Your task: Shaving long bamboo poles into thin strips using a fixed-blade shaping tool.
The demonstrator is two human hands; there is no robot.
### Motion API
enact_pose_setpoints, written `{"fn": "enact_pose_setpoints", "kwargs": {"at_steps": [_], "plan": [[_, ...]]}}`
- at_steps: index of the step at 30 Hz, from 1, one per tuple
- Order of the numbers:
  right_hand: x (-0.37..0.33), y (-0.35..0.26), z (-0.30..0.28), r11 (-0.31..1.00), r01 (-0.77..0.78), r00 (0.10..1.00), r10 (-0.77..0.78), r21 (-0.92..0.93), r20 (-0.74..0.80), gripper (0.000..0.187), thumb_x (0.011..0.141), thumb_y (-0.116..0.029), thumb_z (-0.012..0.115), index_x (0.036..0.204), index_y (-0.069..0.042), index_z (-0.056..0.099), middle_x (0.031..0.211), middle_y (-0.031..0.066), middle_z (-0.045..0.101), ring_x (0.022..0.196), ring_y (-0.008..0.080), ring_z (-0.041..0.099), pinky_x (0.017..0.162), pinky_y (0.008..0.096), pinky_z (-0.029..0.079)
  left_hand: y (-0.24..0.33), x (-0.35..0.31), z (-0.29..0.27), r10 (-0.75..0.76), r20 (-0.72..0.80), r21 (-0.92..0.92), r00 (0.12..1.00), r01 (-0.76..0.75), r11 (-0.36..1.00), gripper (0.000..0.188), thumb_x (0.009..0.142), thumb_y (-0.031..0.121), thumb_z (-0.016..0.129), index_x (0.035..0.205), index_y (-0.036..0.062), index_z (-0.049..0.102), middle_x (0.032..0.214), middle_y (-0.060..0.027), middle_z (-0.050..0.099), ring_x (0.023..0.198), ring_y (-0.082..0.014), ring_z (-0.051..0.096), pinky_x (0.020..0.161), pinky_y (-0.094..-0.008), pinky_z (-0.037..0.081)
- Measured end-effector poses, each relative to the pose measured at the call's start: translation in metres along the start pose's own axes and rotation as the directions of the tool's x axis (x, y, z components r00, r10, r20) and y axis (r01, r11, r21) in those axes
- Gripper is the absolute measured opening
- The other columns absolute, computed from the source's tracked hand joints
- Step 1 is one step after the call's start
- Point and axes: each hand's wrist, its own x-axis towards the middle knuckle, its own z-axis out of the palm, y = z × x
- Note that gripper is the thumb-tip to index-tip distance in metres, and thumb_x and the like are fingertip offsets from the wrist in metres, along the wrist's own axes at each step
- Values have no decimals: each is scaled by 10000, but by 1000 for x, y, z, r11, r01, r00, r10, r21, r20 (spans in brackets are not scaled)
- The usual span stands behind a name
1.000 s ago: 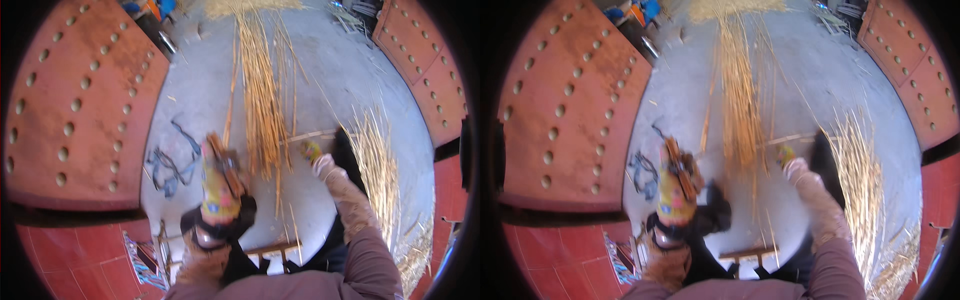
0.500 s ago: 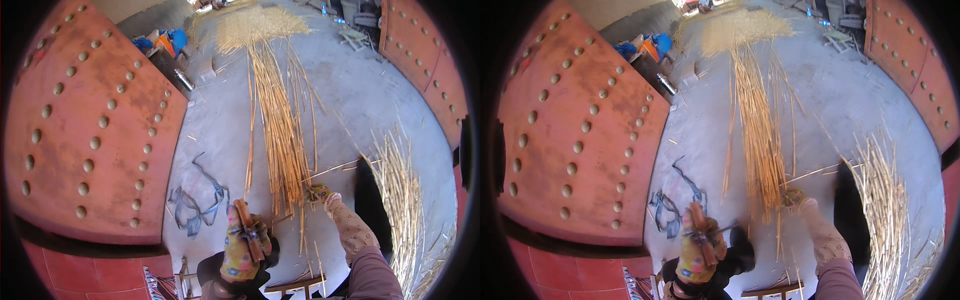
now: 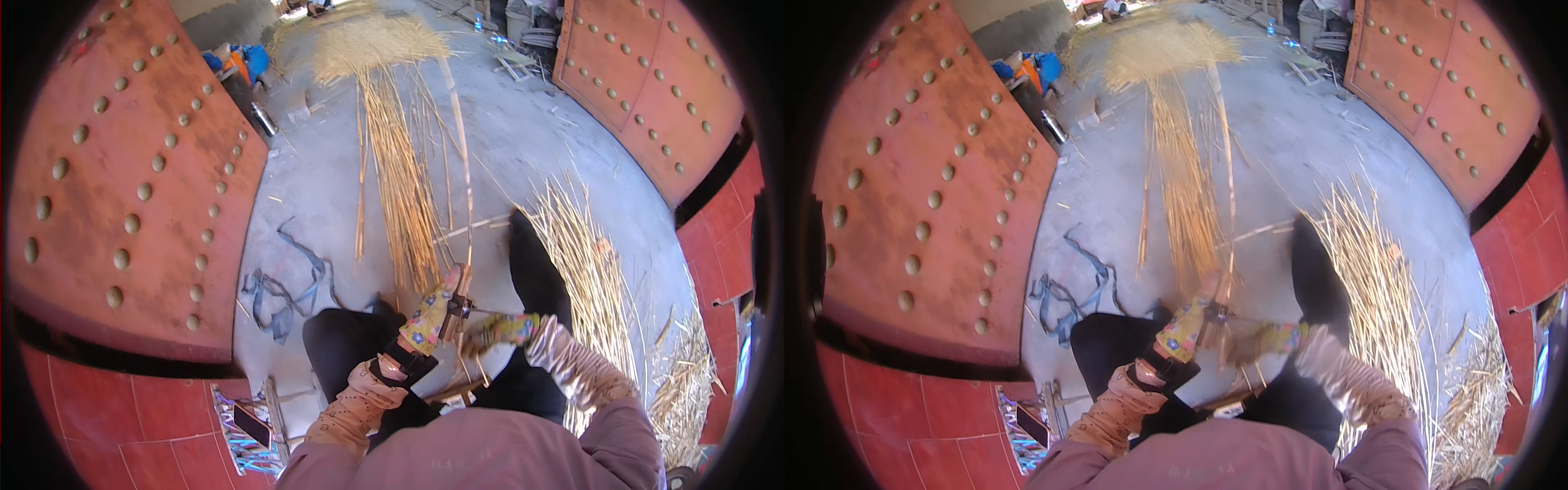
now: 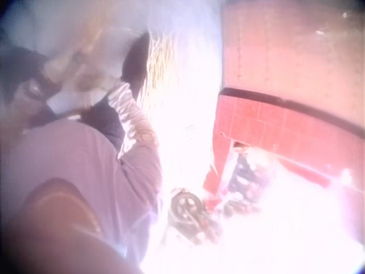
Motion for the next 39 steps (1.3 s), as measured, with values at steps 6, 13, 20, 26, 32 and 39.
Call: {"fn": "enact_pose_setpoints", "kwargs": {"at_steps": [6,13,20,26,32,39], "plan": [[-5,-57,13,694,715,585,-529,83,-615,281,898,-277,518,1060,-48,514,844,46,566,710,150,534,627,271,447,-8,-74,35,-93,42,-124,995,98,988,439,826,550,541,693,135,491,562,27,477,396,-79,428,366,-236,331],[-15,-150,49,425,905,290,-637,-13,-714,171,929,-244,440,880,-96,510,593,-47,394,478,85,345,424,225,277,10,-104,20,-133,108,-40,985,138,990,553,816,622,486,821,83,608,640,12,540,489,-91,467,462,-228,374],[-56,-213,14,358,933,257,-699,-17,-667,228,939,-255,432,849,-58,504,580,-45,345,450,80,289,413,233,236,15,-114,15,-312,234,-104,921,342,934,629,823,669,401,788,84,629,653,6,566,442,-98,410,398,-238,303],[-17,-183,43,333,943,216,-633,-9,-743,248,940,-258,423,932,-27,514,573,-48,324,455,82,299,406,239,260,32,-121,21,-262,190,53,946,257,965,594,846,651,374,726,115,599,602,11,541,434,-93,414,394,-231,314],[23,-114,66,633,749,648,-636,197,-421,274,935,-277,432,1046,-38,507,721,-17,461,625,110,463,571,247,399,37,-92,16,-207,145,-206,968,234,950,506,842,617,439,780,126,543,571,26,487,433,-102,472,392,-245,375],[-16,-102,70,771,628,568,-544,-102,-618,414,903,-393,493,1116,-42,542,977,30,593,862,143,570,772,323,454,42,-35,10,-64,-173,-261,983,17,965,474,817,622,487,662,175,517,524,42,451,408,-94,442,365,-237,343]]}}
